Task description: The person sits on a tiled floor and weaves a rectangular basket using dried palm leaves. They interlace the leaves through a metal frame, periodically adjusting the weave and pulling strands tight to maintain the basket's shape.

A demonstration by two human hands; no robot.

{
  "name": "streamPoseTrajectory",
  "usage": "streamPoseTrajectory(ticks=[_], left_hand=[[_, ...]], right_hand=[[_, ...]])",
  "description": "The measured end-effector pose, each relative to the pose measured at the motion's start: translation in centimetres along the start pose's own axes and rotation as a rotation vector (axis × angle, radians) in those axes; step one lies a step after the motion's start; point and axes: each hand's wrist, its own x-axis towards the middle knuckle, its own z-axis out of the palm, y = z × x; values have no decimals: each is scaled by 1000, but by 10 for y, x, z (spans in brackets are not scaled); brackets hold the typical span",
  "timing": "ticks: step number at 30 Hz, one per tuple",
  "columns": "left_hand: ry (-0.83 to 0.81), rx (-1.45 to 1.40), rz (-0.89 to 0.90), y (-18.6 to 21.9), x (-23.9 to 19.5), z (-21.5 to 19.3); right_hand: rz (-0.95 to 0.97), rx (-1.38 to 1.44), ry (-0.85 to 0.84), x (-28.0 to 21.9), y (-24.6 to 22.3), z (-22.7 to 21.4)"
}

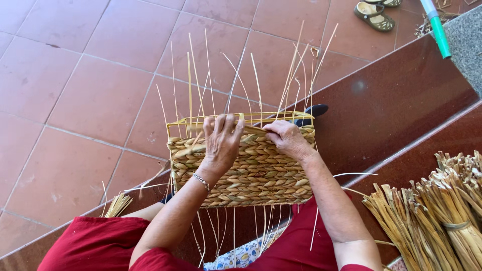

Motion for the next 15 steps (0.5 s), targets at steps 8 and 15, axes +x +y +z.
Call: streamPoseTrajectory(ticks=[8,15], left_hand=[[-429,-352,-154,28,18,59],[-120,-920,-531,22,42,96]], right_hand=[[311,177,-65,-4,4,0],[283,117,-26,-5,9,5]])
